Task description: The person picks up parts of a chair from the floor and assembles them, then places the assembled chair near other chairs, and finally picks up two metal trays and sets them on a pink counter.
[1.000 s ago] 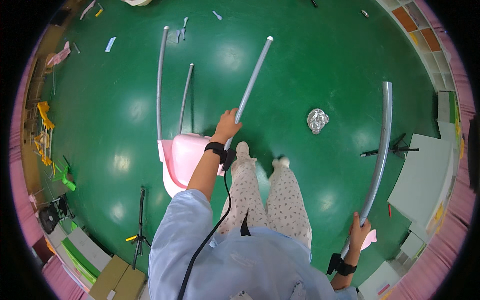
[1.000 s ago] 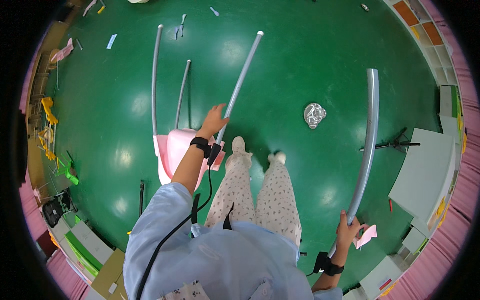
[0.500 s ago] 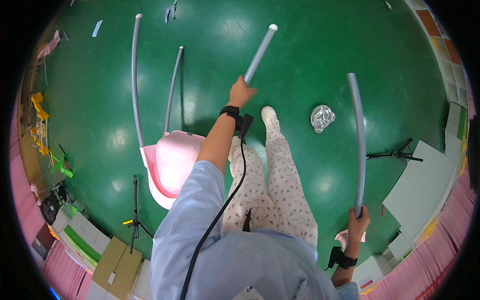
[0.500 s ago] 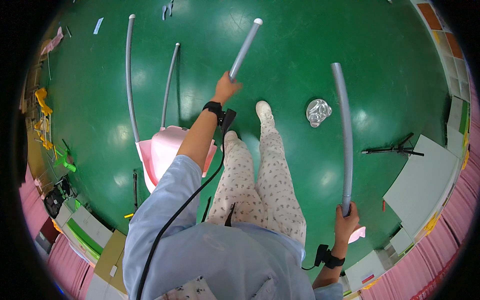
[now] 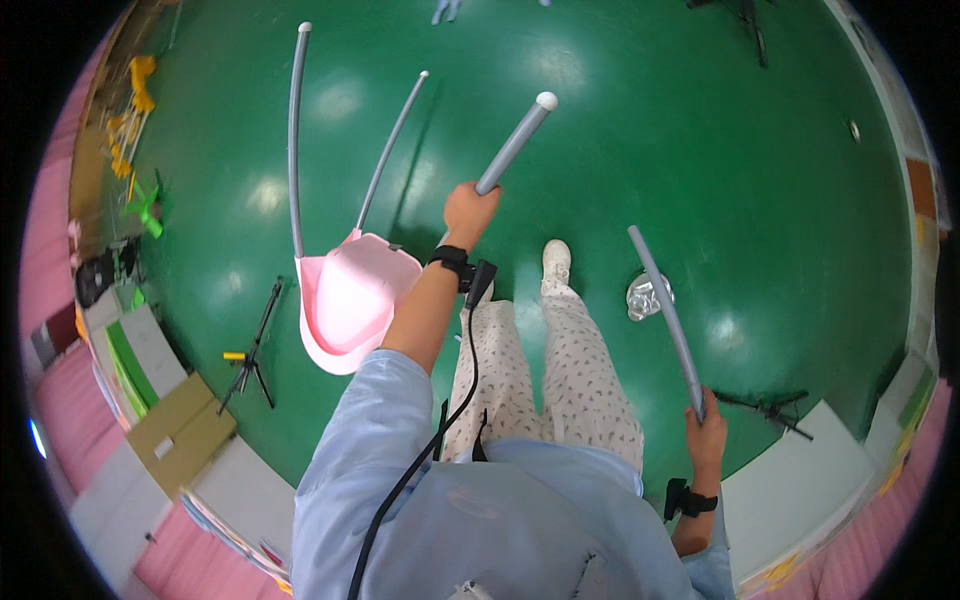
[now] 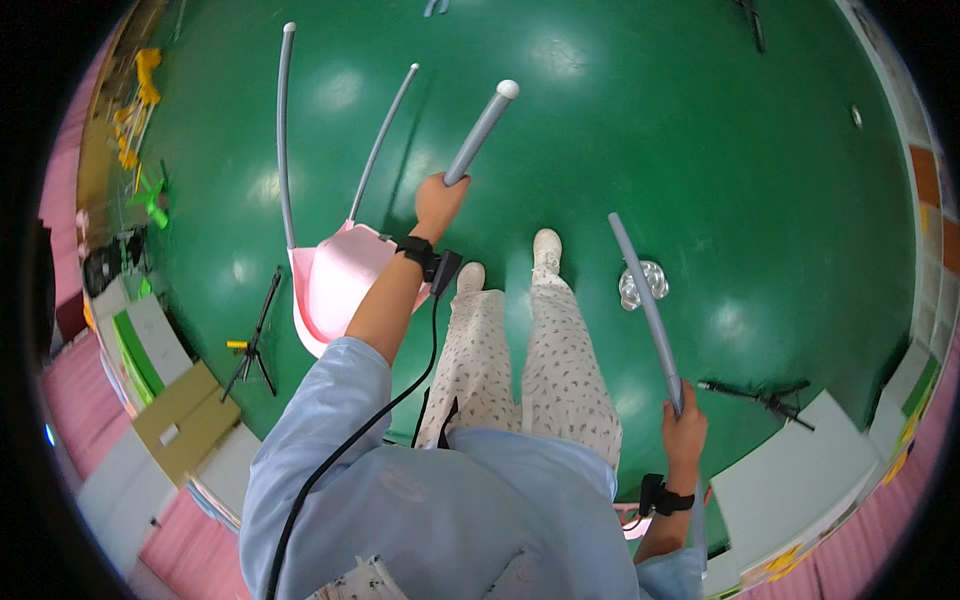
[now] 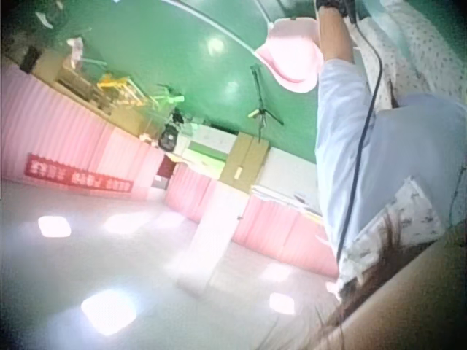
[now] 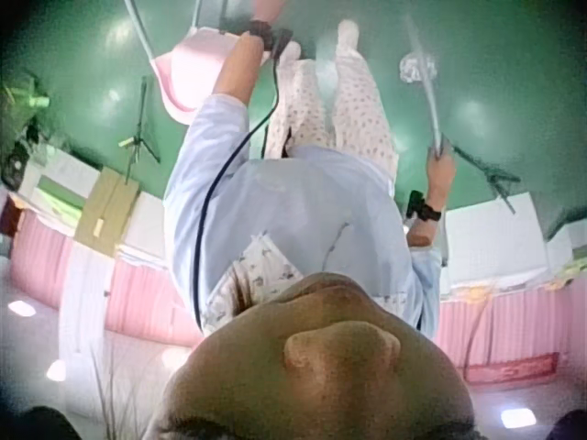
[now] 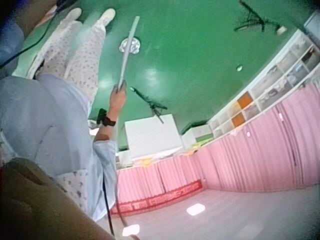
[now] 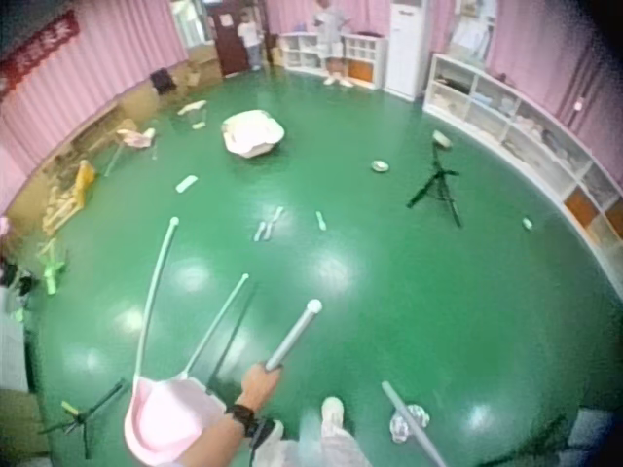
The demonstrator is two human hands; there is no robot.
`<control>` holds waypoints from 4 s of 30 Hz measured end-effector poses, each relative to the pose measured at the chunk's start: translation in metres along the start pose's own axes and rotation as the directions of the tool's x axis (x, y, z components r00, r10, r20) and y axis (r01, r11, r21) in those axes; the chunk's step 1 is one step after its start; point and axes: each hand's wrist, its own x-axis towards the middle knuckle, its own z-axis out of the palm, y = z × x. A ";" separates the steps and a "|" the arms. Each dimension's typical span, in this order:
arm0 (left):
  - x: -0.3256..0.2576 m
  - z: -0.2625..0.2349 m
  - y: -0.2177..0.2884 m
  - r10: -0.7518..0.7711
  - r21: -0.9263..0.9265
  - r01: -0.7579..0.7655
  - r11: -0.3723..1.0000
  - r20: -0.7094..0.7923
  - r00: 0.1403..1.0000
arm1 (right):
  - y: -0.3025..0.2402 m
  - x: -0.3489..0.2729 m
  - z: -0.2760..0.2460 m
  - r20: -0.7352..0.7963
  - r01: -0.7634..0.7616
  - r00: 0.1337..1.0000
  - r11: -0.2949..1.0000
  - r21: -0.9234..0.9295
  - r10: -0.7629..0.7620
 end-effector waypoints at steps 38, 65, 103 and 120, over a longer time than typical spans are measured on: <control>-0.200 -0.112 -0.286 -0.427 -0.877 -0.026 0.480 -0.259 0.866 | -0.298 0.335 0.159 0.463 0.684 0.719 0.409 -0.604 -0.518; -0.255 -0.054 -0.275 -0.551 -0.700 0.231 0.676 -0.271 0.790 | -0.427 0.305 0.273 0.806 0.851 0.490 -0.017 -0.524 -0.332; -0.255 -0.056 -0.270 -0.807 -0.927 0.133 0.351 -0.228 0.544 | -0.547 0.253 0.323 0.914 0.764 0.305 -0.505 -0.402 -0.267; -0.231 -0.015 -0.232 -0.748 -0.845 0.191 0.499 -0.309 0.587 | -0.581 0.315 0.410 0.900 0.577 -0.009 -0.737 -0.352 -0.436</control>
